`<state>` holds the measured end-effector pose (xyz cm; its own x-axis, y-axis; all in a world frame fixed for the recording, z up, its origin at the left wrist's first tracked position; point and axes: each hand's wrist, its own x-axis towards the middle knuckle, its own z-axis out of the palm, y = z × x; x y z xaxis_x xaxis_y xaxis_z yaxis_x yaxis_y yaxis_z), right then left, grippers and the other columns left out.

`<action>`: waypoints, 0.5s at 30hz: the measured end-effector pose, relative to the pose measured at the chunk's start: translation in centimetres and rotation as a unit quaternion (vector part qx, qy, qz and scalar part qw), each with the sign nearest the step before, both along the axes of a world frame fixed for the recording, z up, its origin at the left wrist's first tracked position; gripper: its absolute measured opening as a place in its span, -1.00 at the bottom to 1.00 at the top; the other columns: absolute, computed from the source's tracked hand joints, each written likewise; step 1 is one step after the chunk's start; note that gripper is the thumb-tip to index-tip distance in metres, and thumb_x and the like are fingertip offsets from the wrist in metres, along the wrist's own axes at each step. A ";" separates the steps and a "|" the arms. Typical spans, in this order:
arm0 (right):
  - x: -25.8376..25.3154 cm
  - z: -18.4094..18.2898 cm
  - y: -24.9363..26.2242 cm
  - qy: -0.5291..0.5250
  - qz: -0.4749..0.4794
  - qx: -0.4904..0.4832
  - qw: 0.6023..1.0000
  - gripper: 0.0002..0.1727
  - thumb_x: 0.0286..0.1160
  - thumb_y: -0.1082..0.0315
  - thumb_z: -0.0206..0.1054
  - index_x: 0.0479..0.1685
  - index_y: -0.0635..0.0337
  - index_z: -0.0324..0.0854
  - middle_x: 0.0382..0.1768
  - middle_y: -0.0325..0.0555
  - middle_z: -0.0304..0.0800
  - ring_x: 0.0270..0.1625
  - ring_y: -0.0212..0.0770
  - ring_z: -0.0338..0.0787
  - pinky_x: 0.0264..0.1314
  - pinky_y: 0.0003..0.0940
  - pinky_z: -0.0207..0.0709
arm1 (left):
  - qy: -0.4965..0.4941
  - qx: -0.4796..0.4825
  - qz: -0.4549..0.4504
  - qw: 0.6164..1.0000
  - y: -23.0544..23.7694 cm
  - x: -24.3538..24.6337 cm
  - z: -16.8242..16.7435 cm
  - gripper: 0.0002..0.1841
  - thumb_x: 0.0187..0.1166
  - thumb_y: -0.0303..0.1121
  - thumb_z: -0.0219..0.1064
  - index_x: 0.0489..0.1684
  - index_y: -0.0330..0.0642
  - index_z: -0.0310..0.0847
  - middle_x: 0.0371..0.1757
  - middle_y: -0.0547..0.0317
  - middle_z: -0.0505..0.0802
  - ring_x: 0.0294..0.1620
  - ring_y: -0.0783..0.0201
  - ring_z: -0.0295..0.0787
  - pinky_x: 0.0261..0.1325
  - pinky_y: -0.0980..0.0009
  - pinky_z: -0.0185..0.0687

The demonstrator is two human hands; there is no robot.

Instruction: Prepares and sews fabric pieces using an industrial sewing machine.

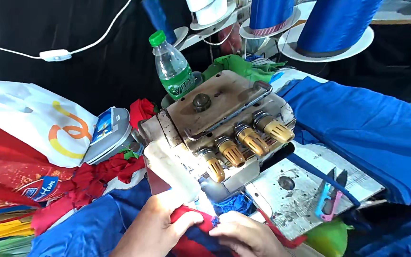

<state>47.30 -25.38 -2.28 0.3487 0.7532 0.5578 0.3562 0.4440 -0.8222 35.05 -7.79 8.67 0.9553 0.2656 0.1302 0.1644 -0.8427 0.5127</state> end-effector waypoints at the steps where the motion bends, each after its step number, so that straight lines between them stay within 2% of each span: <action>1: 0.0 0.0 0.1 0.015 0.001 -0.005 1.000 -0.84 0.59 0.50 0.32 -0.07 0.37 0.79 -0.11 0.14 0.84 0.09 -0.26 0.80 0.29 -0.60 0.55 | 0.005 -0.007 -0.006 1.000 0.1 0.0 0.1 -0.76 0.47 -0.17 0.44 -0.39 -0.17 0.82 -0.36 0.25 0.85 -0.27 0.66 0.71 -0.15 0.78 0.56; 4: -0.2 0.4 0.0 0.034 0.005 -0.023 0.999 -0.82 0.60 0.47 0.32 -0.06 0.43 0.77 -0.12 0.15 0.84 0.07 -0.26 0.80 0.28 -0.61 0.54 | 0.056 -0.082 -0.040 0.994 0.6 -0.4 1.2 -0.69 0.39 -0.12 0.54 -0.30 -0.23 0.79 -0.31 0.24 0.86 -0.24 0.68 0.72 -0.14 0.77 0.58; 7: -0.1 0.1 0.1 0.035 0.007 -0.015 0.999 -0.84 0.59 0.49 0.33 -0.08 0.39 0.78 -0.15 0.12 0.83 0.04 -0.27 0.79 0.23 -0.61 0.56 | 0.103 -0.149 -0.041 0.983 0.6 -0.6 2.3 -0.76 0.45 -0.23 0.53 -0.22 -0.26 0.78 -0.24 0.24 0.85 -0.19 0.67 0.72 -0.09 0.73 0.60; 9: 0.0 -0.1 0.2 0.024 0.005 0.001 1.000 -0.87 0.57 0.50 0.34 -0.13 0.33 0.79 -0.21 0.09 0.78 0.01 -0.27 0.76 0.19 -0.62 0.55 | 0.085 -0.157 -0.029 0.984 0.5 -0.6 2.1 -0.81 0.49 -0.28 0.48 -0.28 -0.25 0.79 -0.26 0.27 0.84 -0.19 0.70 0.70 -0.09 0.76 0.59; 12: 0.0 0.1 -0.2 -0.005 -0.005 0.006 1.000 -0.89 0.57 0.49 0.34 -0.18 0.28 0.79 -0.26 0.09 0.73 -0.04 -0.25 0.73 0.13 -0.63 0.55 | 0.065 -0.140 -0.042 0.987 0.5 -0.6 1.7 -0.75 0.54 -0.22 0.45 -0.40 -0.24 0.75 -0.29 0.26 0.79 -0.22 0.68 0.65 -0.13 0.76 0.52; 15: 0.0 0.1 -0.3 -0.005 0.001 0.008 1.000 -0.89 0.59 0.47 0.33 -0.19 0.31 0.75 -0.27 0.09 0.73 -0.05 -0.25 0.74 0.14 -0.62 0.55 | 0.069 -0.118 -0.015 0.991 0.2 -0.4 1.6 -0.73 0.60 -0.21 0.37 -0.40 -0.22 0.76 -0.33 0.28 0.79 -0.26 0.69 0.63 -0.15 0.76 0.51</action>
